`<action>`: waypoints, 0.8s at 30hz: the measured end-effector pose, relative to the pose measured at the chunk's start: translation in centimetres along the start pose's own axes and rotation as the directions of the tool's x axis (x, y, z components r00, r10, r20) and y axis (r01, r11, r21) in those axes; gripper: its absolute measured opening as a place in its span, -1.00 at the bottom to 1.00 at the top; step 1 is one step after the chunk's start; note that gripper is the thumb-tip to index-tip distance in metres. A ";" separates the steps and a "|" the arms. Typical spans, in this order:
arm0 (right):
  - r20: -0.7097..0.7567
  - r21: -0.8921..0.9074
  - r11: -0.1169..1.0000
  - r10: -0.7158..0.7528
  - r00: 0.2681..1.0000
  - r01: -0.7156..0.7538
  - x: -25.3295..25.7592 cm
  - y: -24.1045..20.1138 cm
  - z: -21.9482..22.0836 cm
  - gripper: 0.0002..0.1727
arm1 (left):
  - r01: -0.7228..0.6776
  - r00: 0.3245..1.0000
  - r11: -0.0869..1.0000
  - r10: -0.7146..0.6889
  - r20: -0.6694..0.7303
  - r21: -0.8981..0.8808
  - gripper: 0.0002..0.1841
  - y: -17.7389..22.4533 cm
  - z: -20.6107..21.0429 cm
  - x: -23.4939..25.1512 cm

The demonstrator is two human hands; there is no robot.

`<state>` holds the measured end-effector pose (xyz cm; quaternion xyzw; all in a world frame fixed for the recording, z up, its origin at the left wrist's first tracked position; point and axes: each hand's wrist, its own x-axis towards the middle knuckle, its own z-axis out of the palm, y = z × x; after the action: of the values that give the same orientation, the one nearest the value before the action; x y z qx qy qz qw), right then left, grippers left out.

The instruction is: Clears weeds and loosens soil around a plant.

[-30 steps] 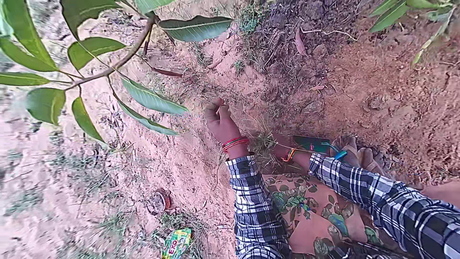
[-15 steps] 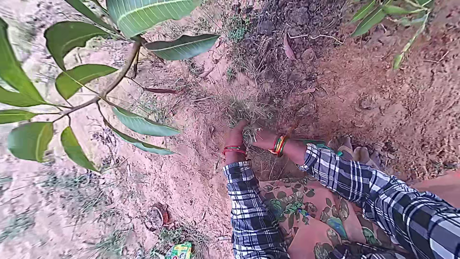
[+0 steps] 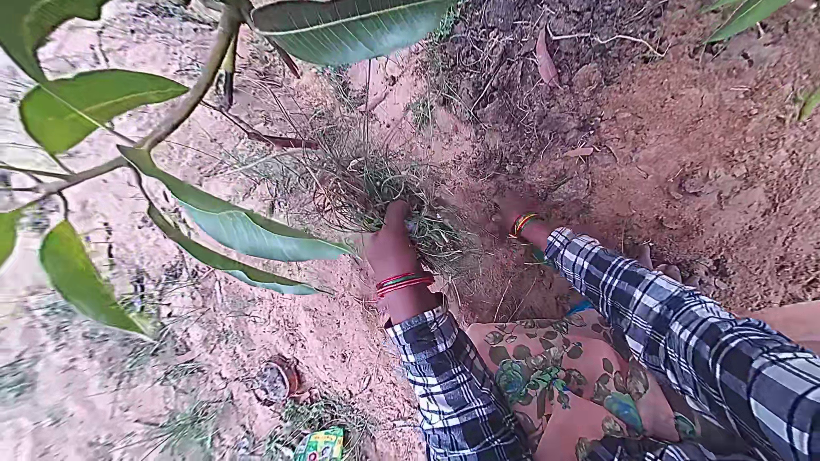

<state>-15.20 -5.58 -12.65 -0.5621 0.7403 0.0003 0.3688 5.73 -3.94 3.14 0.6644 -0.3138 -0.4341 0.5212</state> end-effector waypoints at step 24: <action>-0.203 0.422 0.864 -0.206 0.957 0.275 3.6 1.0 -7.2 -0.61 | -0.125 0.992 0.992 0.125 0.004 0.025 -0.54 -0.3 0.6 -0.1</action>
<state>-20.27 -11.20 -9.82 -0.5489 0.6703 -0.2578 0.4278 5.08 -4.00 2.79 0.6494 -0.3608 -0.3974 0.5386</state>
